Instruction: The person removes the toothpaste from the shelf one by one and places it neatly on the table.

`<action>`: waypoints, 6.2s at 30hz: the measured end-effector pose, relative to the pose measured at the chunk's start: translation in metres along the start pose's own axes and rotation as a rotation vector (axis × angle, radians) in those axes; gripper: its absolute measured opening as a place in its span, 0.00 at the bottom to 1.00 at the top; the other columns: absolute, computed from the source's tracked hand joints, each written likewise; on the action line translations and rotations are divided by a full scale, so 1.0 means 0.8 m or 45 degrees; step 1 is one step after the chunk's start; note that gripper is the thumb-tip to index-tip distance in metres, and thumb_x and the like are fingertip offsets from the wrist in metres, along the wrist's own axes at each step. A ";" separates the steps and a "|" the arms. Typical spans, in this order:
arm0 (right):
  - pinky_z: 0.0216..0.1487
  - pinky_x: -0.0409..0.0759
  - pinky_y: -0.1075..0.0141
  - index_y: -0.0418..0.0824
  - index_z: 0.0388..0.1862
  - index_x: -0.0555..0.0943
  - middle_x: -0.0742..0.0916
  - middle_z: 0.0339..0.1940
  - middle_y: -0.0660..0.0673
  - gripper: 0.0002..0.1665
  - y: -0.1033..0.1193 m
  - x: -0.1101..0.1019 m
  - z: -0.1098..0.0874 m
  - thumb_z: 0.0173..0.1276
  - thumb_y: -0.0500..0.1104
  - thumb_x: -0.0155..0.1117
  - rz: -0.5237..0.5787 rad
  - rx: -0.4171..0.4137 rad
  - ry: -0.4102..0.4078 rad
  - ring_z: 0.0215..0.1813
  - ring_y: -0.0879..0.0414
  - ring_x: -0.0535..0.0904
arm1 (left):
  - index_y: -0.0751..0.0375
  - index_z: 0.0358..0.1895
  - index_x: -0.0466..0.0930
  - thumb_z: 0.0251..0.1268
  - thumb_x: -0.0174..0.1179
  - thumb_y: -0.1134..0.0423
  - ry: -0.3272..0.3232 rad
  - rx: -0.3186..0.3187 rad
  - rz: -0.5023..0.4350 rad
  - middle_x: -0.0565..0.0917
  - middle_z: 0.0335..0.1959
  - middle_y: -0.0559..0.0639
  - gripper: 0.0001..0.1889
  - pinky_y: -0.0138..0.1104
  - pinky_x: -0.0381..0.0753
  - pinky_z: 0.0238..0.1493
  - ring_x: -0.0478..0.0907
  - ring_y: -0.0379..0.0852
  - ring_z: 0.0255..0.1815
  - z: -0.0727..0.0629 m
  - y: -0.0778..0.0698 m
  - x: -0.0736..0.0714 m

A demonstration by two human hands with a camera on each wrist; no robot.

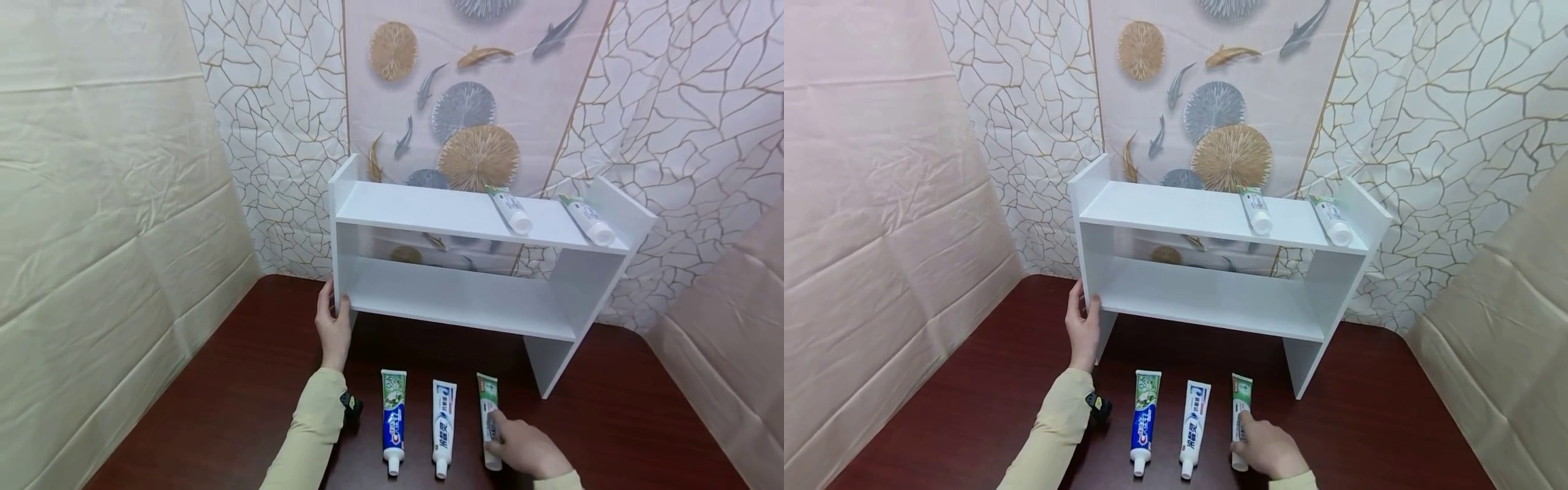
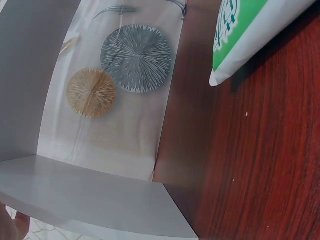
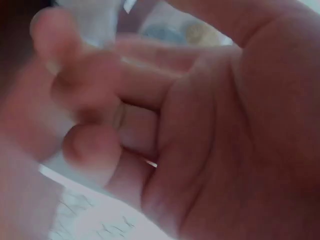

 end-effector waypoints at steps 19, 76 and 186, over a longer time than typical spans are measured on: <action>0.41 0.73 0.46 0.34 0.62 0.74 0.79 0.47 0.32 0.25 0.110 -0.216 -0.063 0.66 0.35 0.63 0.000 -0.586 -1.447 0.46 0.38 0.75 | 0.63 0.68 0.68 0.72 0.51 0.68 -0.012 -0.020 0.011 0.74 0.61 0.65 0.23 0.45 0.73 0.52 0.72 0.61 0.57 -0.004 -0.007 -0.001; 0.19 0.62 0.57 0.38 0.44 0.78 0.84 0.21 0.34 0.11 0.121 -0.269 -0.034 0.65 0.41 0.57 -0.093 -0.418 -1.433 0.23 0.43 0.76 | 0.53 0.68 0.69 0.72 0.53 0.64 -0.044 -0.043 0.026 0.76 0.62 0.56 0.22 0.38 0.73 0.51 0.73 0.52 0.58 0.008 0.045 0.003; 0.26 0.69 0.61 0.41 0.44 0.81 0.86 0.34 0.41 0.16 -0.068 -0.019 -0.017 0.59 0.45 0.67 -0.017 0.150 -0.263 0.27 0.55 0.74 | 0.65 0.67 0.69 0.71 0.51 0.70 -0.052 -0.029 0.077 0.76 0.59 0.63 0.22 0.35 0.74 0.48 0.74 0.55 0.55 0.000 0.000 0.000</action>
Point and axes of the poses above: each hand's wrist, its own z-axis towards the middle knuckle, its own x-axis out of the palm, y = z × x, the point moved 2 cm from there along z, towards the middle knuckle
